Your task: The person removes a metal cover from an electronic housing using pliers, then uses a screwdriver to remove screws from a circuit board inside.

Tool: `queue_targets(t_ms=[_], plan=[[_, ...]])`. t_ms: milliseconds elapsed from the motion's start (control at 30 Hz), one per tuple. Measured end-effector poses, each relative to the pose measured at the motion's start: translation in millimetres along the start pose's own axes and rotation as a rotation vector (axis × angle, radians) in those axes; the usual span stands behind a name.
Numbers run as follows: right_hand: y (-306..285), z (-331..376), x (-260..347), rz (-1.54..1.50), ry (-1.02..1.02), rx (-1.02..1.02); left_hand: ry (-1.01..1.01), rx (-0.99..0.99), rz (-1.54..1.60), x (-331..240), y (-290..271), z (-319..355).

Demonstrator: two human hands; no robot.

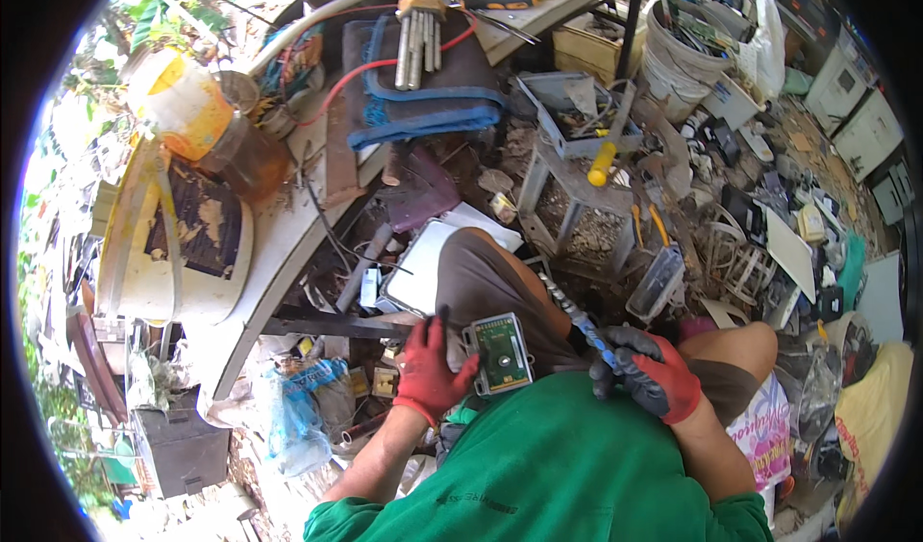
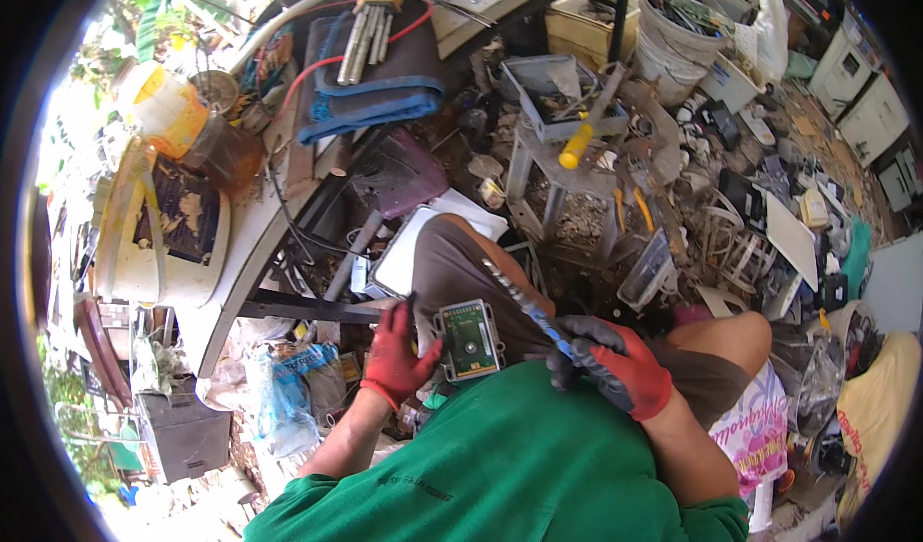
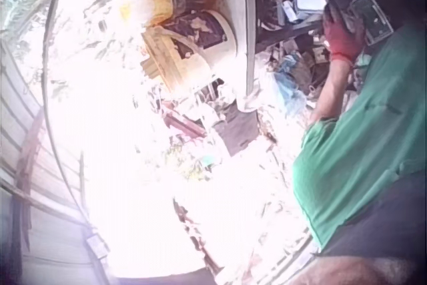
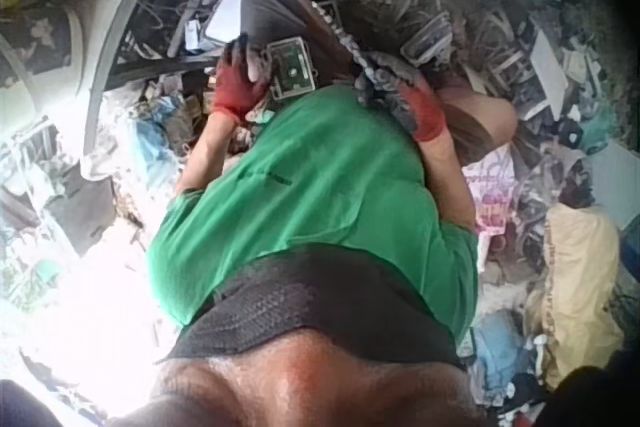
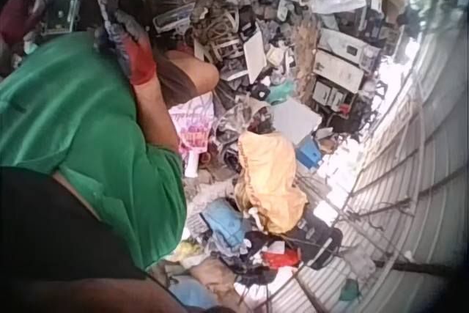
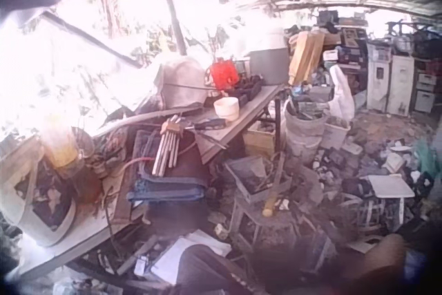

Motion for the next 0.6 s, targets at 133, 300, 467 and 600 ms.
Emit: queue_targets(t_ms=[133, 300, 467, 600], plan=[[15, -2, 1, 0.087, 0.022, 0.069, 0.131, -0.008, 0.917, -32, -30, -22], [44, -11, 10, 0.287, -0.014, 0.149, 0.161, 0.046, 1.305, -66, -45, -37], [48, -14, 15, 0.178, -0.021, 0.213, 0.081, 0.173, 1.592, -76, -51, -34], [57, -18, 15, 0.238, 0.035, 0.247, 0.139, 0.128, 1.387, -56, -52, -16]])
Point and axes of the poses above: each hand's wrist, its own z-axis away from the middle knuckle, its own y-axis out of the palm, x = y × z, the point moved 6 cm from there along -z, towards the middle knuckle, and after that the axes turned 1 degree about y, right-handed, at the moved point
